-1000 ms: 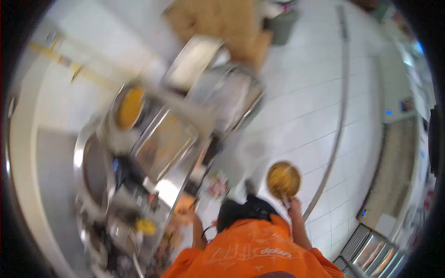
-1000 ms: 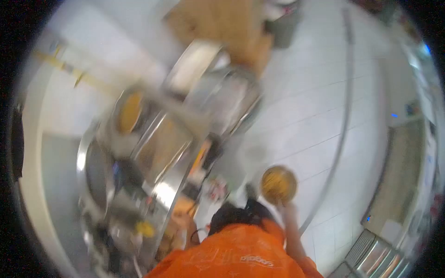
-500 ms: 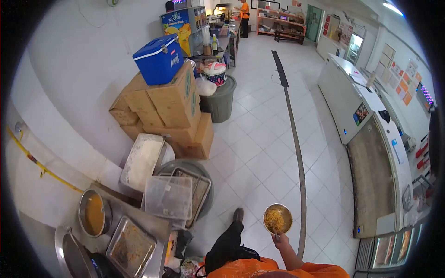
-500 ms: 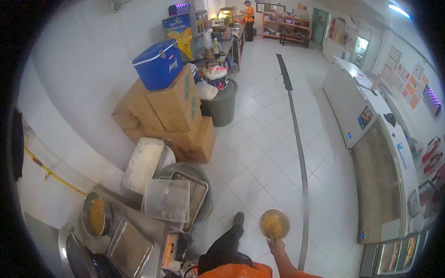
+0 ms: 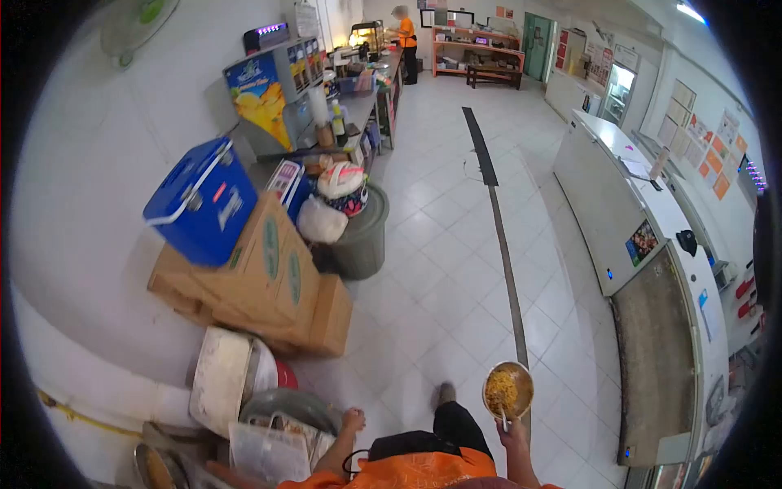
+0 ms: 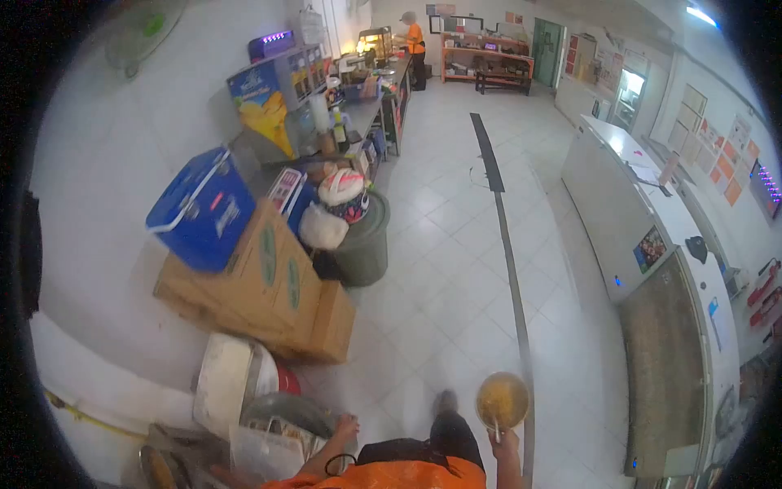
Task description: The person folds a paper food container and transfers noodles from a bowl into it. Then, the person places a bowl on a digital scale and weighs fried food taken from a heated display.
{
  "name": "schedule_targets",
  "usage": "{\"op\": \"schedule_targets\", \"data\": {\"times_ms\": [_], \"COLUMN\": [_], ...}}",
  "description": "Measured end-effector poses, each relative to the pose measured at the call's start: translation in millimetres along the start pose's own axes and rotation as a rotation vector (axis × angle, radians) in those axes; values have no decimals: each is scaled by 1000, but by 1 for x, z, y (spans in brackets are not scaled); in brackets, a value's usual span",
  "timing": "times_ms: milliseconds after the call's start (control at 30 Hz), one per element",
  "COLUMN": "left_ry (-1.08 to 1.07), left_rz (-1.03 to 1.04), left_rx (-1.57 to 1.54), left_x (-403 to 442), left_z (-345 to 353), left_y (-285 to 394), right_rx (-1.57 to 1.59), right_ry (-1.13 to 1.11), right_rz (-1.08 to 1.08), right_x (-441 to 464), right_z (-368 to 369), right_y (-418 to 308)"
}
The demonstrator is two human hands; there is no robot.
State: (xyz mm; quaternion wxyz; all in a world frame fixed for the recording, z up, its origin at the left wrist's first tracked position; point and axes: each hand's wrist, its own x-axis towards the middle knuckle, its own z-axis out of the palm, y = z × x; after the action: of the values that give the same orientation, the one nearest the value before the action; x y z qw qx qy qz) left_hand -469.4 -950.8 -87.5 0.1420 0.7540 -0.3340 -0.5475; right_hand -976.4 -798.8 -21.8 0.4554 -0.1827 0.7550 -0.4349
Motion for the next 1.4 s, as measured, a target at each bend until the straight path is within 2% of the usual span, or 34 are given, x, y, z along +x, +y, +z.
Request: {"op": "schedule_targets", "data": {"times_ms": [33,100,167,200,233,267,400,500,533,633,667,767,900,933,1000,1033,1067,1133,1167,1233,1300,1400], "left_ry": [-81,85,87,89,101,113,8,-50,-59,-78,-86,-100,-128,-138,-97,-21,101,242,271,193,137,140], "left_rz": [102,352,318,296,278,251,-31,-246,-295,-395,-417,-433,-272,-162,142,274,387,540,632,690,766,760], "left_rx": [289,263,67,-33,4,40,107,227,247,280,288,329,497,611,873,894,794,365,203,103,68,181], "left_x": [62,124,155,157,171,175,196,204,211,262,285,367,492,532,628,678,721,754,767,790,818,858], "left_z": [3,17,27,32,42,48,86,107,113,131,137,147,151,150,152,154,158,162,167,172,177,188], "left_y": [43,132,227,265,296,316,321,362,379,434,455,540,669,708,805,869,944,1119,1196,1324,1399,1458], "right_rx": [781,762,669,586,722,858,892,987,1046,1075,1064,857,1080,1207,1162,1149,1137,1082,1052,978,903,827], "right_ry": [79,136,175,185,191,205,260,329,198,197,244,100,264,268,286,288,324,298,286,259,223,257], "right_rz": [298,294,215,145,201,258,471,450,436,441,397,312,495,402,407,413,535,493,472,429,384,516], "right_x": [11,48,111,152,188,224,385,490,529,623,655,748,865,878,922,946,966,1020,1050,1115,1190,1302], "right_z": [11,19,22,18,22,26,31,51,51,75,89,104,139,160,175,190,204,239,254,274,297,335], "right_y": [-47,-112,-138,-113,-143,-174,-231,-284,-291,-348,-366,-397,-466,-506,-555,-571,-611,-653,-670,-700,-736,-799]}}
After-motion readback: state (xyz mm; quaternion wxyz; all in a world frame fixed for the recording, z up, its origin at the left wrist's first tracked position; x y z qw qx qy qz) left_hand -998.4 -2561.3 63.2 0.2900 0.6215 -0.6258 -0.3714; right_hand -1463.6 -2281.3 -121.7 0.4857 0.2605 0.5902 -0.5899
